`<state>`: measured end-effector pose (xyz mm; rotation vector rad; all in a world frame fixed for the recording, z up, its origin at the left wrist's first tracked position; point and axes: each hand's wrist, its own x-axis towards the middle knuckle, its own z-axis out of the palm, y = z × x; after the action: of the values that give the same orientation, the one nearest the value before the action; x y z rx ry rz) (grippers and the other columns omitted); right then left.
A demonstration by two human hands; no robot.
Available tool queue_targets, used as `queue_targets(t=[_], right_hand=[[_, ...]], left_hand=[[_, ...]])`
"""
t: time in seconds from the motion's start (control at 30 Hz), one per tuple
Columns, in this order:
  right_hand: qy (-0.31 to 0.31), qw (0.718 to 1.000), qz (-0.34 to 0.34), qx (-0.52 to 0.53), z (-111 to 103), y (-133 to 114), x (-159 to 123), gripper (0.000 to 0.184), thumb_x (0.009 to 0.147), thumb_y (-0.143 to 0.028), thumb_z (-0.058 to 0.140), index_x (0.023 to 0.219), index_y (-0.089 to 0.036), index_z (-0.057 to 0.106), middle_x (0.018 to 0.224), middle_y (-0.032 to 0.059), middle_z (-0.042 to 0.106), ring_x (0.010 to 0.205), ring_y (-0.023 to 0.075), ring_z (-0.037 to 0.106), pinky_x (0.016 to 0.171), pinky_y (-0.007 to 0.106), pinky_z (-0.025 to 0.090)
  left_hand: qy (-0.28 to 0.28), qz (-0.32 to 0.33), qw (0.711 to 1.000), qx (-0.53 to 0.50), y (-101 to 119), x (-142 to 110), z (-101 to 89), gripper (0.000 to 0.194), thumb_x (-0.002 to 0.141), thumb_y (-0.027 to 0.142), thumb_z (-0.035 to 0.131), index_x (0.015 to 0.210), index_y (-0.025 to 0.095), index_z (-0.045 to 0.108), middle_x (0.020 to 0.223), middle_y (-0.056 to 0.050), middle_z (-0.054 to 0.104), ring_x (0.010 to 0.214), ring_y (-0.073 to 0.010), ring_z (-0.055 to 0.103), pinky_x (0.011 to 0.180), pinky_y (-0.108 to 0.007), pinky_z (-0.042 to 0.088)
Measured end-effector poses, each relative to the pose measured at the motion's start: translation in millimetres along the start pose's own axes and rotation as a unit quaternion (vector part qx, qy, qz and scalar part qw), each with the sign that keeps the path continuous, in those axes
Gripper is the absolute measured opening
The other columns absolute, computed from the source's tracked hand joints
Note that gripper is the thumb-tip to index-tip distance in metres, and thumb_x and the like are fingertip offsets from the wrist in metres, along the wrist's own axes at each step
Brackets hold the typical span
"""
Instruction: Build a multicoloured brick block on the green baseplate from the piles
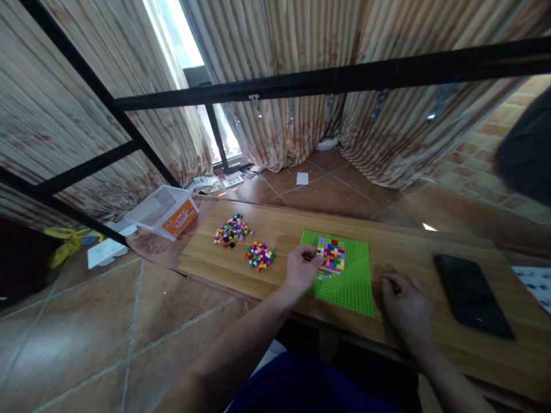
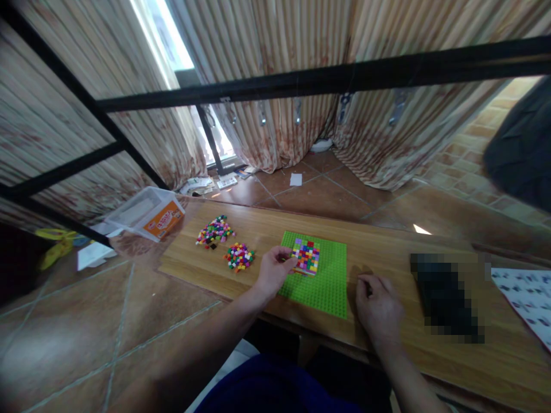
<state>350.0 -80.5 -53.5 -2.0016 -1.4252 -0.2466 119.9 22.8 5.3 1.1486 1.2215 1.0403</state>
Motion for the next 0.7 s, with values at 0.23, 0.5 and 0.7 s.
queue_targets(t=[0.23,0.5,0.7], right_hand=[[0.003,1.0,-0.016,0.003,2,4,1,0.029,0.093,-0.037,0.048,0.089,-0.018,0.07,0.087,0.0074,0.066,0.072,0.0183,0.056,0.068,0.032,0.043],[0.009,1.0,-0.024,-0.006,-1,8,0,0.029,0.091,-0.04,0.049,0.089,-0.019,0.069,0.088,0.0088,0.068,0.072,0.0212,0.06,0.064,0.034,0.044],[0.001,1.0,-0.027,0.001,1,16,0,0.025,0.088,-0.04,0.05,0.089,-0.025,0.07,0.088,0.0133,0.068,0.07,0.0282,0.06,0.063,0.044,0.044]], left_hand=[[0.005,0.004,0.999,-0.044,8,-4,-9.3,0.023,0.076,0.034,0.078,0.084,0.015,0.067,0.072,0.002,0.063,0.065,-0.0106,0.057,0.064,-0.022,0.046],[0.071,0.071,0.992,0.08,-2,-27,-93.1,0.013,0.081,0.028,0.069,0.088,0.017,0.069,0.076,0.0,0.068,0.069,-0.0127,0.061,0.068,-0.024,0.049],[0.141,0.057,0.928,0.339,-12,-51,-151.7,0.016,0.082,0.015,0.062,0.095,0.019,0.07,0.085,-0.002,0.07,0.076,-0.0159,0.063,0.072,-0.027,0.05]])
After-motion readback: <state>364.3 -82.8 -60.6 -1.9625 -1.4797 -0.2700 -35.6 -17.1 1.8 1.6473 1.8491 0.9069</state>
